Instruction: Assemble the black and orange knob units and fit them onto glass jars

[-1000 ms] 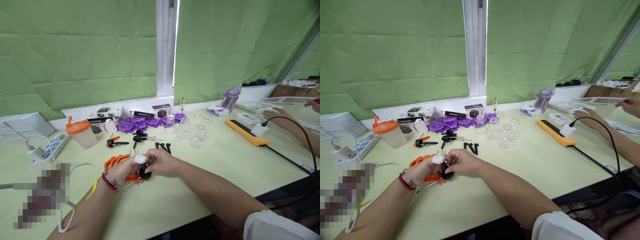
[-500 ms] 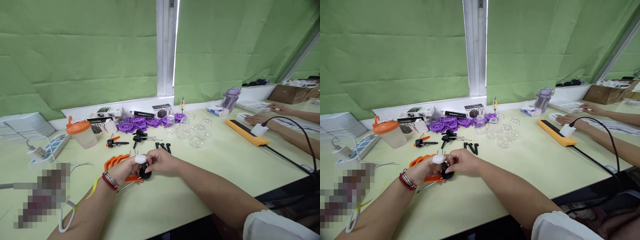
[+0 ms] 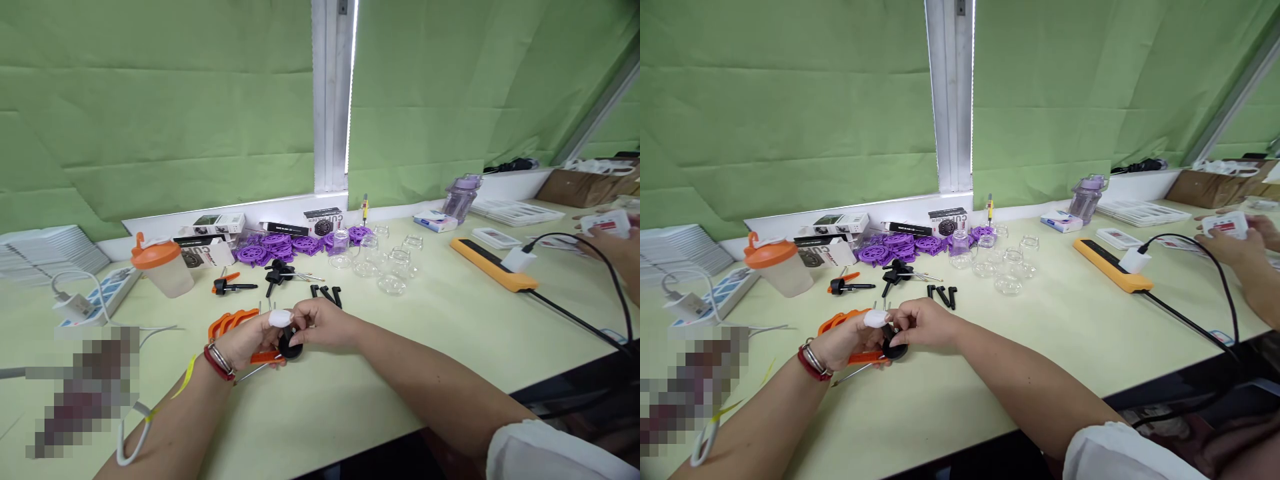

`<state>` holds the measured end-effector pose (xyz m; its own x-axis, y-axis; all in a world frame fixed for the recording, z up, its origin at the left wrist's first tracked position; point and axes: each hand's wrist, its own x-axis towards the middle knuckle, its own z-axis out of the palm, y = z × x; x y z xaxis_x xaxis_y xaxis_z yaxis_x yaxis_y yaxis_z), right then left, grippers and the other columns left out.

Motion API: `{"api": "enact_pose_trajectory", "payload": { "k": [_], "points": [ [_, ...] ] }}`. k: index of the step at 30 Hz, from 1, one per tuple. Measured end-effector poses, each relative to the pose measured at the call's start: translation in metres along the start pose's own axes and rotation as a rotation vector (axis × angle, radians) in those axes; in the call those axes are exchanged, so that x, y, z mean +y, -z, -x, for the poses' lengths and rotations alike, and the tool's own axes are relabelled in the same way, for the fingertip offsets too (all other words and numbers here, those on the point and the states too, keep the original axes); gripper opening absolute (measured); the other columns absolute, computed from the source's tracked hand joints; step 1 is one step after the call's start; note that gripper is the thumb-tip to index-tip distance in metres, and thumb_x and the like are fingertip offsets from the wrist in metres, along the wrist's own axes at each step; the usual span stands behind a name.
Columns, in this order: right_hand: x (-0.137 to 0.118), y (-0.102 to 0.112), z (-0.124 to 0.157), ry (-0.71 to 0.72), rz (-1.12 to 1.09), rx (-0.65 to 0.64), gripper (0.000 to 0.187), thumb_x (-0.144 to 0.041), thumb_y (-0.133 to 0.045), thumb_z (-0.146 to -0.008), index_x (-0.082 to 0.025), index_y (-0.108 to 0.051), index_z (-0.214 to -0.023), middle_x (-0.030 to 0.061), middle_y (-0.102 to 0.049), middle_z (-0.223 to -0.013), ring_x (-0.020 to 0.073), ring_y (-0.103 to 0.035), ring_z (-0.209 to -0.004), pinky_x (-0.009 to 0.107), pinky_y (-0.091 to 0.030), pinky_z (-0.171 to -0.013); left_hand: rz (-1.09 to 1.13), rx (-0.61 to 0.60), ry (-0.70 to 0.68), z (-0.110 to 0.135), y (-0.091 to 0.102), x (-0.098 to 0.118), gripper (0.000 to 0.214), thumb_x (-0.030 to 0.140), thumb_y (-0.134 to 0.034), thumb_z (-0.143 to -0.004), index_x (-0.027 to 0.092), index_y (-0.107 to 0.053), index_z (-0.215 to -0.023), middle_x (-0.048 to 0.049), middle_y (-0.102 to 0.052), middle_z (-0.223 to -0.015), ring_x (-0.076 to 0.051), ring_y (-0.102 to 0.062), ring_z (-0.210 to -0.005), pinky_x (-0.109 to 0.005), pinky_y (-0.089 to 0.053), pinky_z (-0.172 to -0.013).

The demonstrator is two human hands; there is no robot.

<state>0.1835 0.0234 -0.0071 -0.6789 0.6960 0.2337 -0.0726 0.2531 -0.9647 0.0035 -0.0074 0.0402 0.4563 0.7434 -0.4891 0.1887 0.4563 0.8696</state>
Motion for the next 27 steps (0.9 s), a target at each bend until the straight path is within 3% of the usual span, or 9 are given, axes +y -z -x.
{"api": "enact_pose_trajectory", "payload": {
  "k": [3, 8, 13, 22, 27],
  "points": [
    [0.001, 0.001, 0.000, -0.009, -0.034, -0.020, 0.036, -0.033, -0.081, -0.061, -0.016, -0.050, -0.072, -0.0037, -0.052, -0.072, 0.0087, -0.046, -0.064, 0.023, -0.039, -0.061, -0.015, -0.002, 0.003, 0.000, 0.000, 0.001, 0.035, 0.054, -0.060, -0.063, 0.022, -0.048, -0.057, 0.0035, -0.038, -0.045, -0.020, -0.056, -0.054, -0.033, -0.042, -0.056],
    [0.003, 0.001, -0.001, 0.005, 0.017, 0.003, 0.040, -0.033, -0.080, -0.062, -0.016, -0.044, -0.063, -0.0038, -0.051, -0.069, 0.0079, -0.043, -0.062, 0.022, -0.038, -0.059, -0.025, -0.023, -0.008, 0.000, 0.000, 0.001, 0.038, 0.054, -0.060, -0.063, 0.021, -0.043, -0.053, 0.0030, -0.039, -0.046, -0.020, -0.056, -0.053, -0.031, -0.042, -0.055],
    [0.001, -0.001, -0.001, -0.025, -0.035, 0.026, 0.037, -0.032, -0.082, -0.059, -0.016, -0.053, -0.075, -0.0037, -0.053, -0.070, 0.0087, -0.047, -0.063, 0.022, -0.041, -0.060, -0.039, -0.036, 0.006, -0.003, 0.003, -0.002, 0.042, 0.057, -0.056, -0.066, 0.021, -0.041, -0.052, 0.0005, -0.046, -0.049, -0.020, -0.057, -0.055, -0.031, -0.042, -0.055],
    [-0.008, -0.002, 0.001, 0.051, 0.170, 0.085, 0.024, -0.032, -0.078, -0.064, -0.015, -0.063, -0.072, -0.0019, -0.056, -0.069, 0.0103, -0.051, -0.063, 0.022, -0.044, -0.060, -0.028, -0.031, 0.002, -0.003, 0.005, -0.004, 0.046, 0.059, -0.055, -0.068, 0.021, -0.037, -0.049, -0.0003, -0.051, -0.048, -0.019, -0.058, -0.055, -0.029, -0.041, -0.053],
    [-0.009, -0.003, 0.002, 0.080, 0.169, 0.090, 0.021, -0.029, -0.077, -0.066, -0.015, -0.063, -0.071, -0.0018, -0.056, -0.069, 0.0097, -0.051, -0.062, 0.022, -0.044, -0.060, -0.023, -0.045, -0.008, -0.003, 0.005, -0.004, 0.052, 0.063, -0.057, -0.064, 0.020, -0.036, -0.045, -0.0016, -0.057, -0.050, -0.019, -0.060, -0.057, -0.029, -0.043, -0.052]
  ]
}}
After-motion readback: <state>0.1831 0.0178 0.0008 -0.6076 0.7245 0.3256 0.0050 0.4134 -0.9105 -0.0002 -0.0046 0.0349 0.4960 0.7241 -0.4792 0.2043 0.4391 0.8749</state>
